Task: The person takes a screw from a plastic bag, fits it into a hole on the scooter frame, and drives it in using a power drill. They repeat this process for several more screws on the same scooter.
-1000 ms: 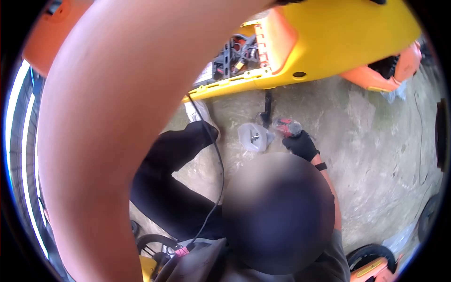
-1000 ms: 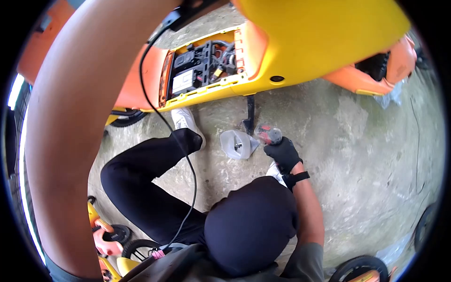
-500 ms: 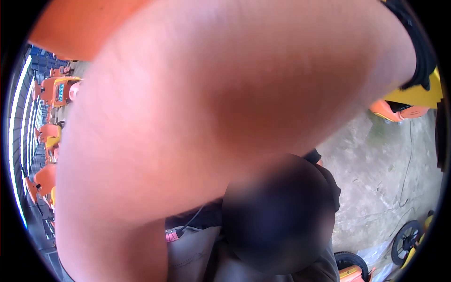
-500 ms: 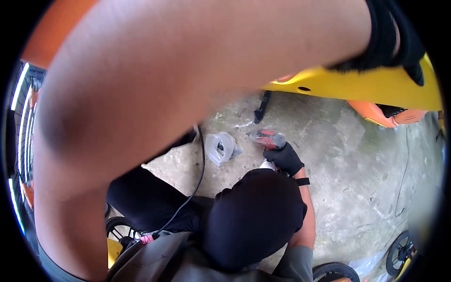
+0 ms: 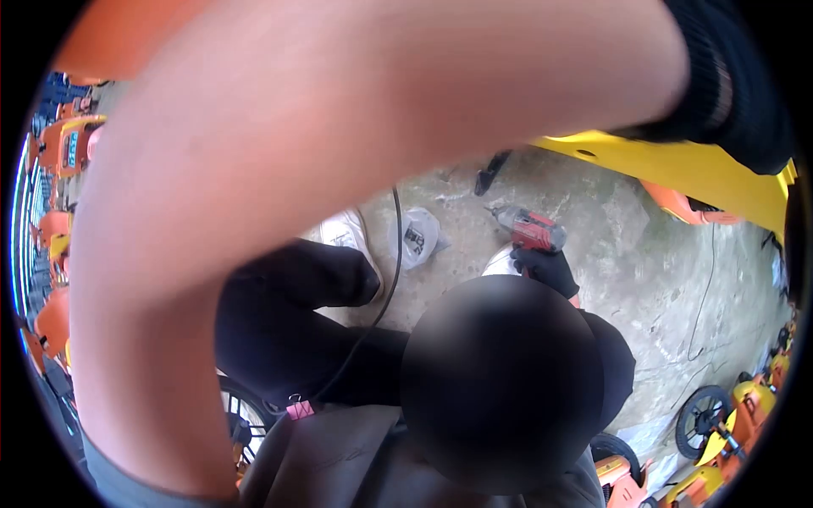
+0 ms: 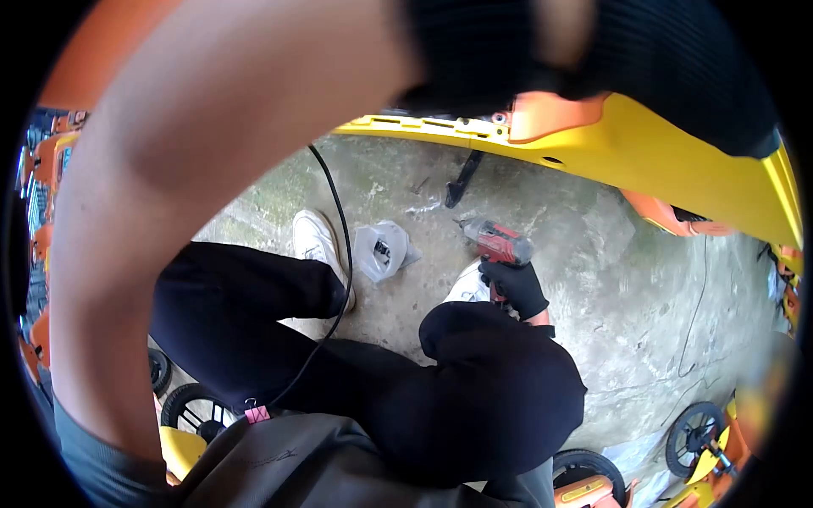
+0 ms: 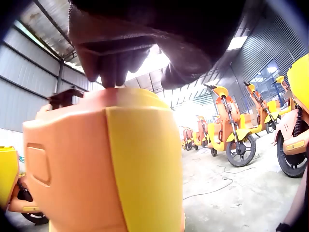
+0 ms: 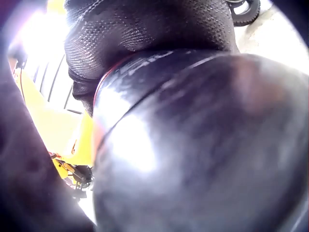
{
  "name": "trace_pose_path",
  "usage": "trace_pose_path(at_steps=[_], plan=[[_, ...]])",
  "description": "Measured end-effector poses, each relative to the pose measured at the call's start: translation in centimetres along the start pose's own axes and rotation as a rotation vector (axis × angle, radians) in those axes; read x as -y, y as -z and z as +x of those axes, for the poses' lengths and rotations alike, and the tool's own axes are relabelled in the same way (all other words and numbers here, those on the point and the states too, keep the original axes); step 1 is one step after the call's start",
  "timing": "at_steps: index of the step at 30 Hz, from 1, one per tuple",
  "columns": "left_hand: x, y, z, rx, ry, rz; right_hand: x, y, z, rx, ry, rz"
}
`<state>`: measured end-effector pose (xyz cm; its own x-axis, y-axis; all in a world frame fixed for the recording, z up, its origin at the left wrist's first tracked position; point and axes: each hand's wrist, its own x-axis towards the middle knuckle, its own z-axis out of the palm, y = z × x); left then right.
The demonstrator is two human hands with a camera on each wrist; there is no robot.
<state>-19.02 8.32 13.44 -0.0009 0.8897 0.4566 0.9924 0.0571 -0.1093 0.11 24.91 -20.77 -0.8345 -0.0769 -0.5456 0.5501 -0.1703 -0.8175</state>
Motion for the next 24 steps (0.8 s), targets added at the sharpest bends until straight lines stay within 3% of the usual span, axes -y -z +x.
trace_pose_path(at_steps=[3, 4, 5, 6, 7, 8, 9, 10, 11, 12, 13, 14, 15, 16, 17, 19, 20, 22, 24], plan=[[3.8, -1.1, -0.4, -0.202, -0.133, 0.005, 1.9, -0.1, -0.4, 0.043, -0.038, -0.087], [4.5, -1.5, -2.6, -0.153, -0.102, -0.049, 2.9, -0.5, -0.8, 0.047, -0.051, -0.087], [3.6, -3.4, -5.2, 0.038, 0.144, -0.227, 4.1, -0.8, -1.1, 0.119, -0.054, -0.094], [4.0, -5.9, -9.5, -0.001, 0.154, -0.134, 5.8, -1.2, -1.2, 0.19, -0.056, -0.099], [3.8, -6.2, -12.6, 0.52, 0.117, -0.155, 8.4, -1.8, -1.4, 0.268, -0.185, -0.201], [4.0, -7.4, -15.2, 0.865, 0.127, -0.437, 10.2, -2.8, -1.3, 0.273, -0.198, -0.2], [1.6, -8.6, -16.7, 1.325, 0.136, -0.443, 10.8, -4.3, -1.6, 0.348, -0.112, -0.28], [0.1, -9.6, -18.8, 1.392, 0.138, -0.573, 11.2, -5.7, -1.3, 0.427, -0.044, -0.342], [-1.4, -11.9, -21.5, 1.314, 0.064, -0.72, 10.1, -6.9, -0.5, 0.417, 0.089, -0.351], [-2.8, -14.1, -24.1, 1.117, 0.13, -0.874, 9.6, -7.7, 0.3, 0.413, 0.075, -0.349], [-4.4, -15.9, -24.9, 1.095, 0.219, -0.925, 9.3, -8.2, 1.3, 0.434, 0.113, -0.526], [-5.7, -17.6, -26.1, 0.864, 0.043, -0.884, 9.1, -8.7, 2.2, 0.458, 0.153, -0.706], [-7.3, -19.0, -27.4, 0.89, 0.301, -0.838, 8.7, -9.0, 3.1, 0.418, 0.032, -0.764], [-9.0, -19.3, -27.7, 0.907, 0.562, -0.786, 8.3, -9.2, 3.2, 0.425, 0.02, -0.769], [-9.9, -20.0, -28.3, 0.897, 0.573, -0.797, 8.1, -9.3, 3.4, 0.359, -0.002, -0.758], [-11.5, -21.5, -29.9, 0.884, 0.79, -0.728, 8.1, -9.1, 3.7, 0.278, -0.043, -0.739], [-12.4, -22.2, -30.6, 0.876, 0.795, -0.734, 8.2, -9.0, 3.8, 0.281, -0.048, -0.748], [-13.9, -23.4, -31.2, 0.641, 0.965, -0.606, 8.5, -8.7, 3.6, 0.27, -0.062, -0.8], [-14.3, -24.2, -31.0, 0.665, 0.988, -0.576, 8.9, -8.7, 3.9, 0.301, -0.055, -0.91]])
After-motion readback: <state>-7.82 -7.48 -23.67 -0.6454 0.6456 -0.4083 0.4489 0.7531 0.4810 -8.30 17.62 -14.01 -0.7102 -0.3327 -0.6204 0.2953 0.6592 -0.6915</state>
